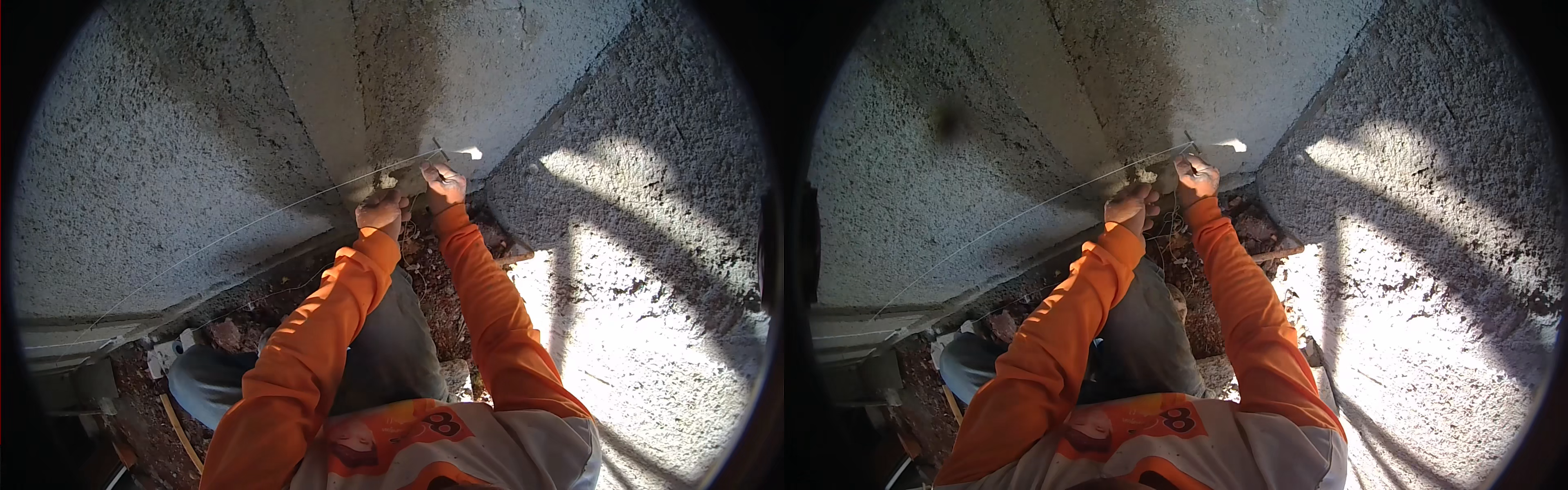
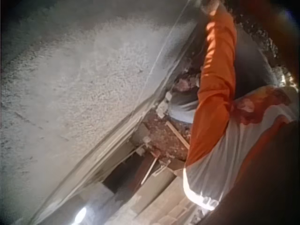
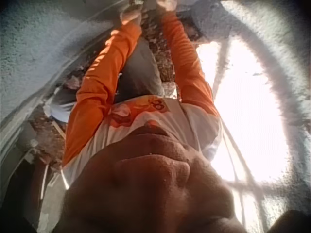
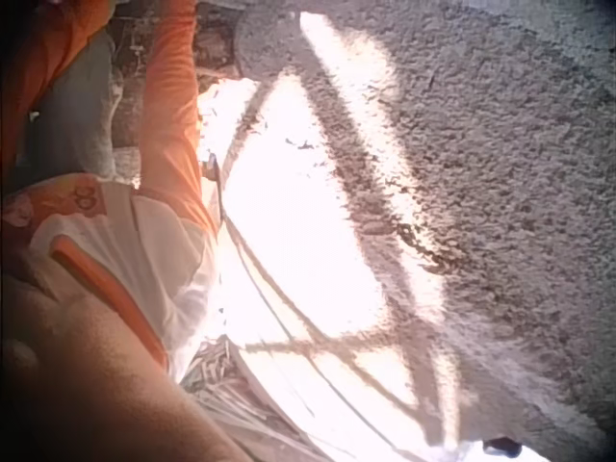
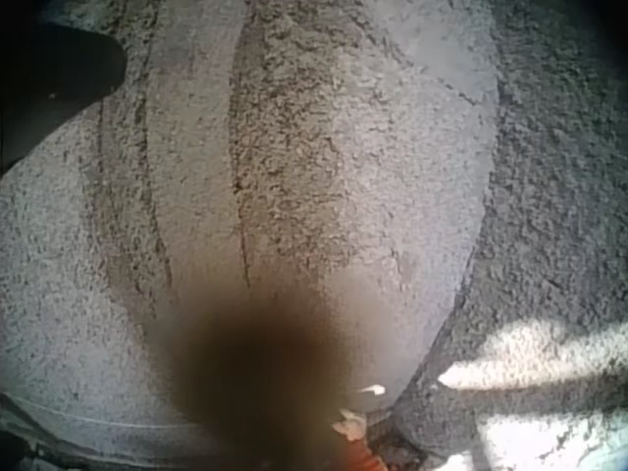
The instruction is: Secure electrical conduit to a wall using masonry nails and a hammer.
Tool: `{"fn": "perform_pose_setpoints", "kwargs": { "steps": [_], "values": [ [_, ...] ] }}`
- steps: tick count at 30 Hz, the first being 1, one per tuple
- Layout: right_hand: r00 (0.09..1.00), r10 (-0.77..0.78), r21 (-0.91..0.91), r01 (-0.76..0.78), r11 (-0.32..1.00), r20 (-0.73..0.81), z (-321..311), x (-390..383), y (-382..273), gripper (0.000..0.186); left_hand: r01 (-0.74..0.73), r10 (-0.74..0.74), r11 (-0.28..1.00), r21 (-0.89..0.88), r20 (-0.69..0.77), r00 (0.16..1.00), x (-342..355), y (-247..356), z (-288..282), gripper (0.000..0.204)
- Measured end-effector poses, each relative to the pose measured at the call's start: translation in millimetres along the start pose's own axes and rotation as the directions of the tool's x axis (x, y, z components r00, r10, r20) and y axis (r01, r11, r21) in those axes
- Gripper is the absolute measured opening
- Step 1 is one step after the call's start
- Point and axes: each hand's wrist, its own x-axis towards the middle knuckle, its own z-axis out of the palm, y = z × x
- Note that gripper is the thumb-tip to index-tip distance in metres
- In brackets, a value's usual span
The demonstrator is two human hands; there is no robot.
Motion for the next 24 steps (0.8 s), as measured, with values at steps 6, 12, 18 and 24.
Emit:
{"fn": "perform_pose_setpoints", "kwargs": {
  "steps": [6,12,18,24],
  "values": [
    [0.962,0.176,0.119,-0.203,0.972,0.210,-47.7,43.7,-37.0,0.016,-0.039,0.043,0.989,-0.142,0.023,0.999,-2.4,-9.1,-3.1,0.028],
    [0.950,0.195,0.261,-0.258,0.930,0.244,-25.4,22.6,6.5,0.017,0.056,-0.003,0.983,-0.176,0.286,0.958,16.0,-27.0,-11.5,0.027],
    [0.820,0.519,0.660,-0.531,0.531,0.242,-6.0,-21.2,-4.2,0.025,-0.557,0.628,0.685,0.471,0.007,0.778,75.5,-33.5,51.9,0.013],
    [0.675,0.582,0.715,-0.665,0.215,0.453,-29.6,-32.0,-39.5,0.032,-0.135,0.233,0.962,-0.238,0.455,0.859,81.5,-6.3,70.3,0.029]
  ]
}}
